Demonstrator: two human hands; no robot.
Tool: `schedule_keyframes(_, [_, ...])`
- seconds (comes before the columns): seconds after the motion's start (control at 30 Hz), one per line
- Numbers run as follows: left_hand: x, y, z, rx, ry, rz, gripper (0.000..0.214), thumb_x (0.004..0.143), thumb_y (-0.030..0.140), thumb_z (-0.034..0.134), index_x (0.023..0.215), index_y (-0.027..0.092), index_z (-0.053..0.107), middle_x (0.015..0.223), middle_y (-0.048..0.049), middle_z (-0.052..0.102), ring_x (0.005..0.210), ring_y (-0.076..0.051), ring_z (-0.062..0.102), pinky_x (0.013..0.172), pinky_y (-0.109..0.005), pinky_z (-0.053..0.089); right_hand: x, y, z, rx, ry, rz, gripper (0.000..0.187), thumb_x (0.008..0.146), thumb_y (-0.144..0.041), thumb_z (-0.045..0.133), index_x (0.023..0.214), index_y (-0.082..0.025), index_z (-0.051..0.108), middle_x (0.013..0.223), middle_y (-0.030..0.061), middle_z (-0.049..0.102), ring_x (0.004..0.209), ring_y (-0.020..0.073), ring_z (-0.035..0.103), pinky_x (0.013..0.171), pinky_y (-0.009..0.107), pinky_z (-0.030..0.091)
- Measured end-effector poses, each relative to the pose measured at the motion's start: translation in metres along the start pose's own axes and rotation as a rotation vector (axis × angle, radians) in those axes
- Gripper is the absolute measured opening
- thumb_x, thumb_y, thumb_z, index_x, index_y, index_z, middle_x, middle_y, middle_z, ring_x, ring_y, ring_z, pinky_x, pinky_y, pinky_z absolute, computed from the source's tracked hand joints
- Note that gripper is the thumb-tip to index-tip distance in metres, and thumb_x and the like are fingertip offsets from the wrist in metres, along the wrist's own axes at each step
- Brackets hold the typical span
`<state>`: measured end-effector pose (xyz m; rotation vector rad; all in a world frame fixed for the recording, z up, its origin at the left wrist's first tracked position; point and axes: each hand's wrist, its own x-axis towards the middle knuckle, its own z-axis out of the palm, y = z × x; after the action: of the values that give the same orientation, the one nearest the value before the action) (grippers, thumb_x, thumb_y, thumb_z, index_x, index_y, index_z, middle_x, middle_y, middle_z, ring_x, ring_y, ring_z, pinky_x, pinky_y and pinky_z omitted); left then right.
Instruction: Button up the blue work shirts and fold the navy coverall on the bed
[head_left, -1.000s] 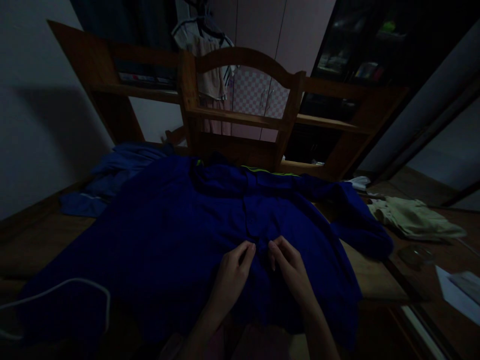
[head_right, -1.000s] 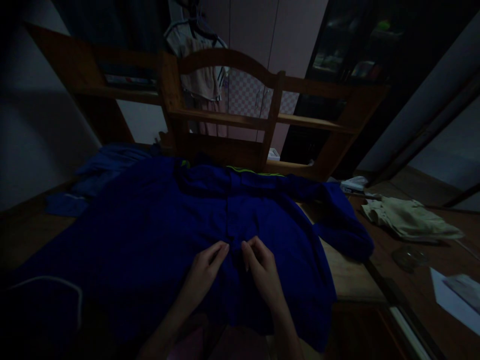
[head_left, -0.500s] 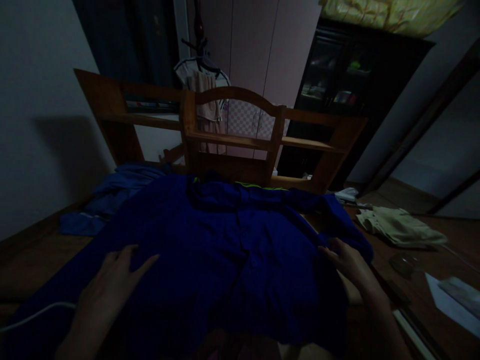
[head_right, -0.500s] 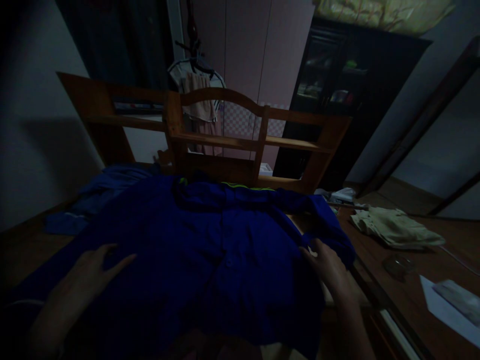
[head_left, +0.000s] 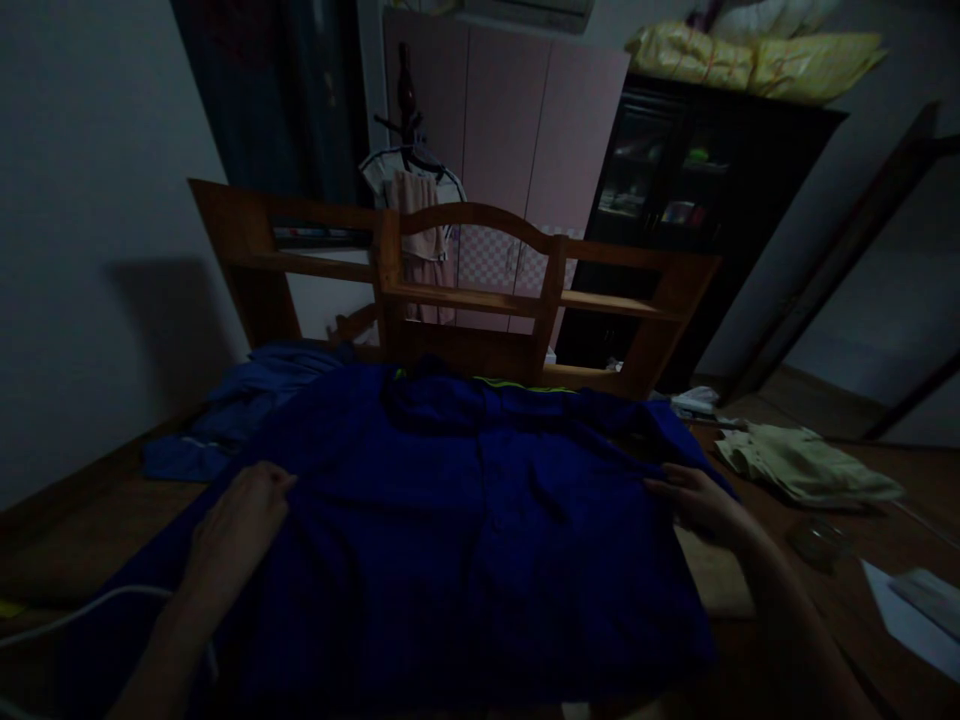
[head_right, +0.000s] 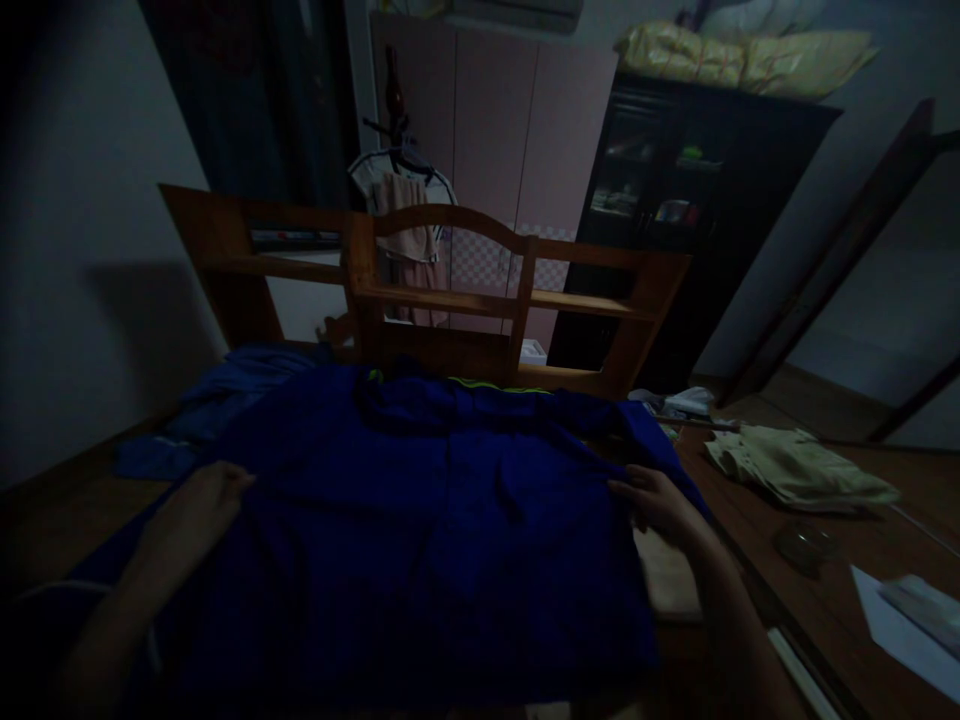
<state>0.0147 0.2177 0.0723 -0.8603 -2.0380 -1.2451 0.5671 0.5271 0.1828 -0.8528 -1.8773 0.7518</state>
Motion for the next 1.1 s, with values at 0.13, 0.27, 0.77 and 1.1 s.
schedule_keyframes(0.13, [0.043,0.031,-0.004,0.044,0.227,0.031,0.027,0.087,0.033,0.037,0.095,0.012,0.052,0.099,-0.0152,0.058,0.097,-0.029,0.056,0.082,-0.039,0.045,0.028,-0.035,0.001,0.183,0.142,-0.148,0.05,0.068,-0.034,0.073,0.107,-0.014,0.05,0.094,0.0116,0.062,0.071,0.0225,0.068,0.058,0.029,0.056])
schedule_keyframes(0.27, [0.061,0.067,-0.016,-0.071,0.266,-0.037,0.033,0.087,0.034,0.04,0.103,0.008,0.052,0.103,-0.0171,0.057,0.102,-0.03,0.054,0.089,-0.04,0.043,0.043,-0.049,0.029,0.12,0.215,-0.255,0.058,0.067,-0.031,0.072,0.117,-0.013,0.048,0.107,0.017,0.059,0.098,0.0302,0.062,0.081,0.042,0.053])
schedule_keyframes(0.77, [-0.085,0.198,0.071,-0.742,-0.344,0.233,0.038,0.082,0.038,0.057,0.113,0.016,0.057,0.107,-0.0107,0.063,0.096,-0.022,0.062,0.087,-0.038,0.049,-0.06,-0.066,0.226,-0.506,-0.043,-0.91,0.046,0.082,-0.019,0.061,0.126,-0.025,0.048,0.12,0.0068,0.052,0.109,0.0232,0.053,0.092,0.038,0.046])
schedule_keyframes(1.1, [-0.085,0.202,0.094,-1.057,-0.409,0.03,0.036,0.078,0.036,0.063,0.106,0.013,0.063,0.098,-0.0105,0.069,0.092,-0.022,0.066,0.083,-0.032,0.052,-0.064,-0.054,0.239,-0.39,0.089,-0.846,0.035,0.081,-0.018,0.06,0.114,-0.022,0.048,0.106,0.0061,0.055,0.097,0.0221,0.056,0.083,0.034,0.047])
